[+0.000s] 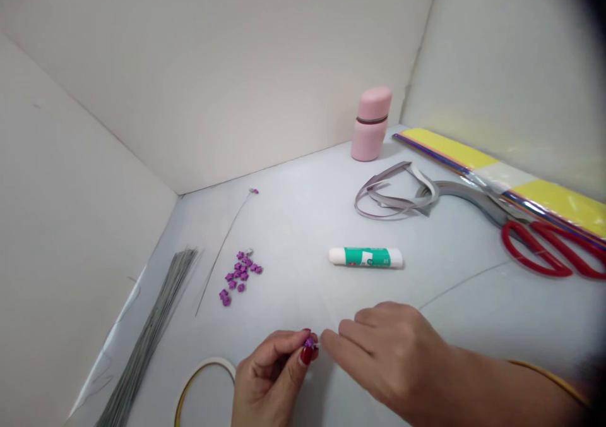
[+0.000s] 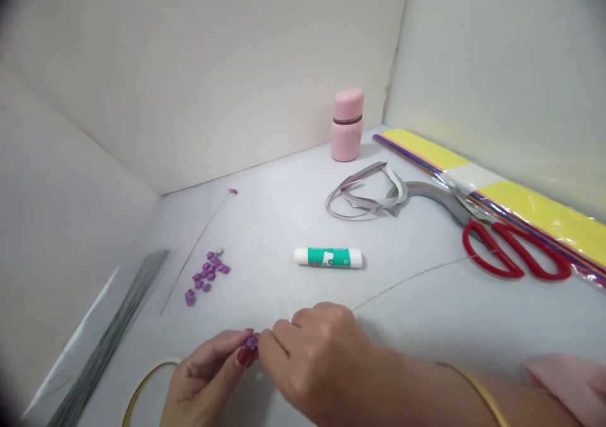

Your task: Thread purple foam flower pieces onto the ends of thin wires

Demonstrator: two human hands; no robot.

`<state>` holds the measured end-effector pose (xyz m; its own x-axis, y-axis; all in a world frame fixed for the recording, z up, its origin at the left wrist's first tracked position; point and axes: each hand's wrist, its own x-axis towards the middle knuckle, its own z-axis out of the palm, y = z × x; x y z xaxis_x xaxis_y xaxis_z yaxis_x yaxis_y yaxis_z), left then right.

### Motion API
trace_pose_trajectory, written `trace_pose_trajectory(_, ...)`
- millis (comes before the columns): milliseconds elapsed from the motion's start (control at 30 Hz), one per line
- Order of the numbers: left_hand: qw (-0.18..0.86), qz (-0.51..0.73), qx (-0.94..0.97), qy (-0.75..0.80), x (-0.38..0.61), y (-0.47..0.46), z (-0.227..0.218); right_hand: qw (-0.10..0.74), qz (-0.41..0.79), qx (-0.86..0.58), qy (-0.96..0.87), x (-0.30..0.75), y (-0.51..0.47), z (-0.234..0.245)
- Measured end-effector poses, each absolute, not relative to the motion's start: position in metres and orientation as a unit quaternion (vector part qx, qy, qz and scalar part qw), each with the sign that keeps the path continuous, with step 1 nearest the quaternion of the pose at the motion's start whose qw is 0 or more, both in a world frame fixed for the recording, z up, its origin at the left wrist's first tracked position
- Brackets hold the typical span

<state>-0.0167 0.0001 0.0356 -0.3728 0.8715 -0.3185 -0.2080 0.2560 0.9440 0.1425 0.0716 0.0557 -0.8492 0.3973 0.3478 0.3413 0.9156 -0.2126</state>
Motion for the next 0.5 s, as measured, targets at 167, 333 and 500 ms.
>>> trace_pose_trajectory(167, 0.479, 0.554, 0.302, 0.610, -0.016, -0.001, 0.034, 0.138, 0.225, -0.258, -0.929, 0.142, 0.075, 0.054)
trace_pose_trajectory(333, 0.465, 0.554, 0.331, 0.606, -0.017, -0.002, 0.030, 0.118, 0.250, -0.266, -0.923, 0.142, 0.075, 0.052)
trace_pose_trajectory(500, 0.465, 0.556, 0.315, 0.613, -0.016, -0.001, 0.031, 0.166, 0.220, -0.247, -0.929, 0.142, 0.074, 0.045)
